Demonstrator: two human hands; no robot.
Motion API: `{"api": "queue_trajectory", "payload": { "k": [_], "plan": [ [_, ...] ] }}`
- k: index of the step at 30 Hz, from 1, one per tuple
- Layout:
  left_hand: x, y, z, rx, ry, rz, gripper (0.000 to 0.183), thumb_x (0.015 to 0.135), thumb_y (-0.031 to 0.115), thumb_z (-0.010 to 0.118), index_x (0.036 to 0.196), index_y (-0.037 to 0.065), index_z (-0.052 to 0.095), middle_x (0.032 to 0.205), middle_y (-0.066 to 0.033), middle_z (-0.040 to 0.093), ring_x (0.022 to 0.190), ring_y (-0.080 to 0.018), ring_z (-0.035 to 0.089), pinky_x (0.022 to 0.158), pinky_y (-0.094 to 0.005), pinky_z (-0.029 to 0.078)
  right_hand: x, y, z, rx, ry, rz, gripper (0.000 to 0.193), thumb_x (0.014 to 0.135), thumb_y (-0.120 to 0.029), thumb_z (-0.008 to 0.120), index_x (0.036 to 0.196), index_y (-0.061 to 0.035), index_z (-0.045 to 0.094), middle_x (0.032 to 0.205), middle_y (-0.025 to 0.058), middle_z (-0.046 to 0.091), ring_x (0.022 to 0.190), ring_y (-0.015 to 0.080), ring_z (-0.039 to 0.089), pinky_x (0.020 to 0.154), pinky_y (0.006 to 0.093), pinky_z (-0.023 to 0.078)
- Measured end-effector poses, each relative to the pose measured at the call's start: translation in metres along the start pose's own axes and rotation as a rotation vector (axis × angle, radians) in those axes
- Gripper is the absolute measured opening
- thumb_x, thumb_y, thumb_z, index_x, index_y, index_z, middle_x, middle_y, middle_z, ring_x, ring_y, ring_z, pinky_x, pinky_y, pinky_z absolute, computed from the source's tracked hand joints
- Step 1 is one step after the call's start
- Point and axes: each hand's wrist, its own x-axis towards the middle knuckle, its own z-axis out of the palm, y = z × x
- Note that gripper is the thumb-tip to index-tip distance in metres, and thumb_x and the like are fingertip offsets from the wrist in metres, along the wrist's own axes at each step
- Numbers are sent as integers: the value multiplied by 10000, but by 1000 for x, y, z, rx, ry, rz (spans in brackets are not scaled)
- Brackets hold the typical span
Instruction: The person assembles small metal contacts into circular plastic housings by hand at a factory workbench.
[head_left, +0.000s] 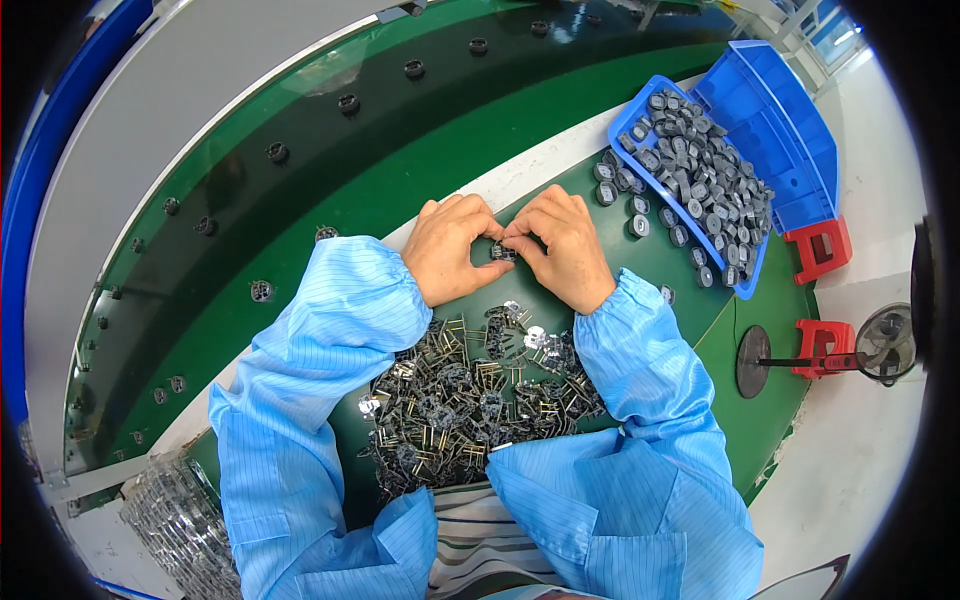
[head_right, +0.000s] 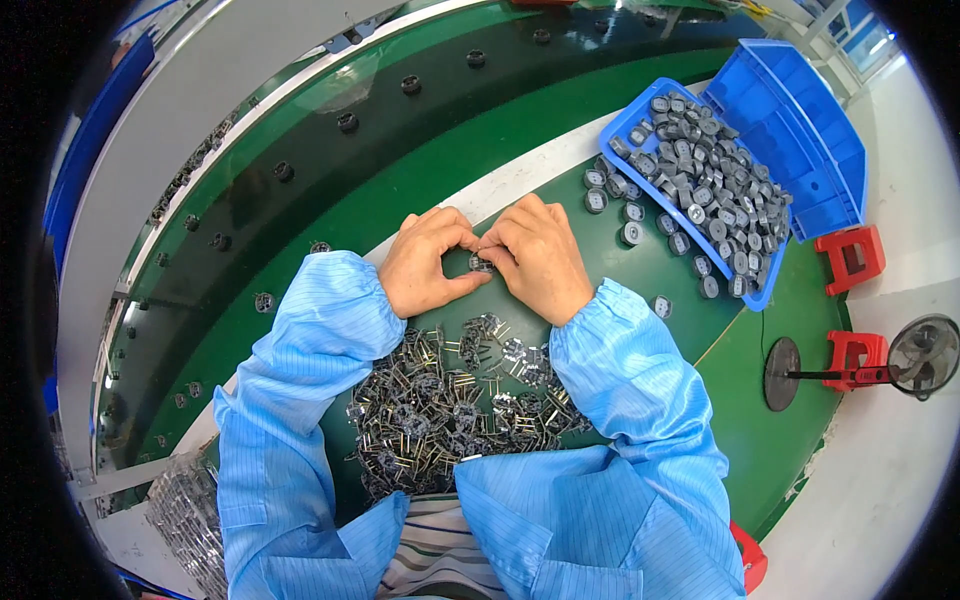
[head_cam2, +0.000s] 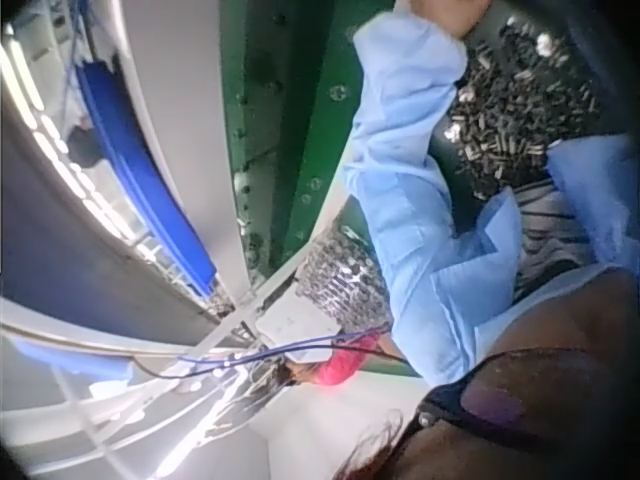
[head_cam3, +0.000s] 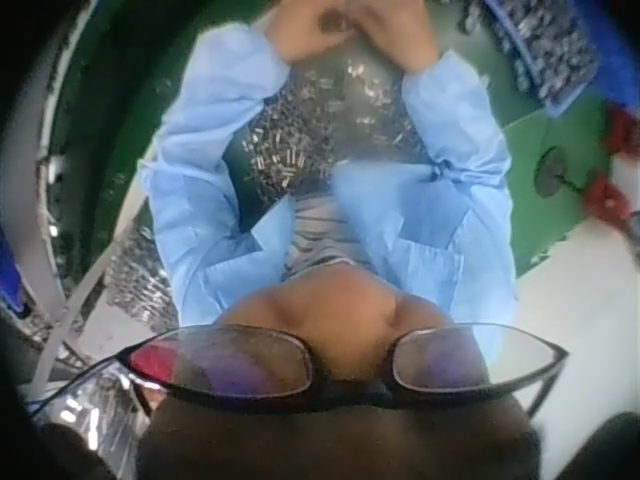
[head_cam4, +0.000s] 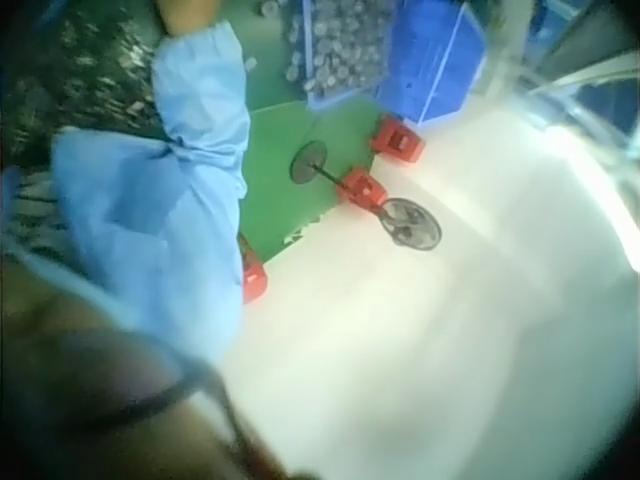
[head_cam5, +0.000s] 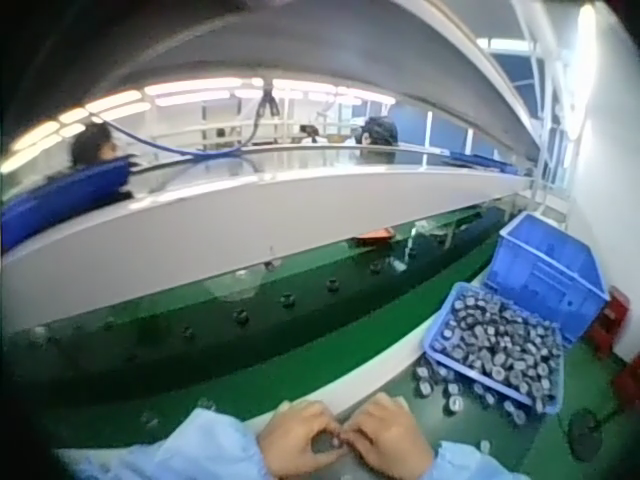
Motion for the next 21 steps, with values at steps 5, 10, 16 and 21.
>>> {"api": "queue_trajectory", "payload": {
  "k": [5,10,16,21],
  "plan": [
    [2,1,0,-5,2,-17,332,724,218,891,974,105,704,1010,-27,614,1032,-245,592,872,-394,382,-1,-7,-1,-78,7,-18,152,755,-63,821,835,-86,693,845,9,665,910,231,599,794,375,416],
    [3,-2,-3,-15,20,-14,317,725,206,882,973,104,714,1017,-35,622,1034,-252,606,882,-405,409,-3,-4,-6,153,-36,131,189,793,-136,834,881,-76,679,878,38,660,932,277,602,779,419,436],
    [18,-30,-36,213,247,-225,245,757,188,840,962,100,738,1013,-74,645,1031,-296,624,877,-435,443,-15,34,-27,-594,249,312,368,803,-116,824,1099,-46,617,1107,133,592,995,353,571,814,463,453],
    [14,-44,-39,568,330,-234,482,770,238,864,1188,98,669,1213,-102,588,1184,-323,553,976,-474,412,-16,46,-24,-527,215,276,255,811,-27,775,1024,-17,634,1098,143,601,999,369,578,837,475,495]
  ]
}}
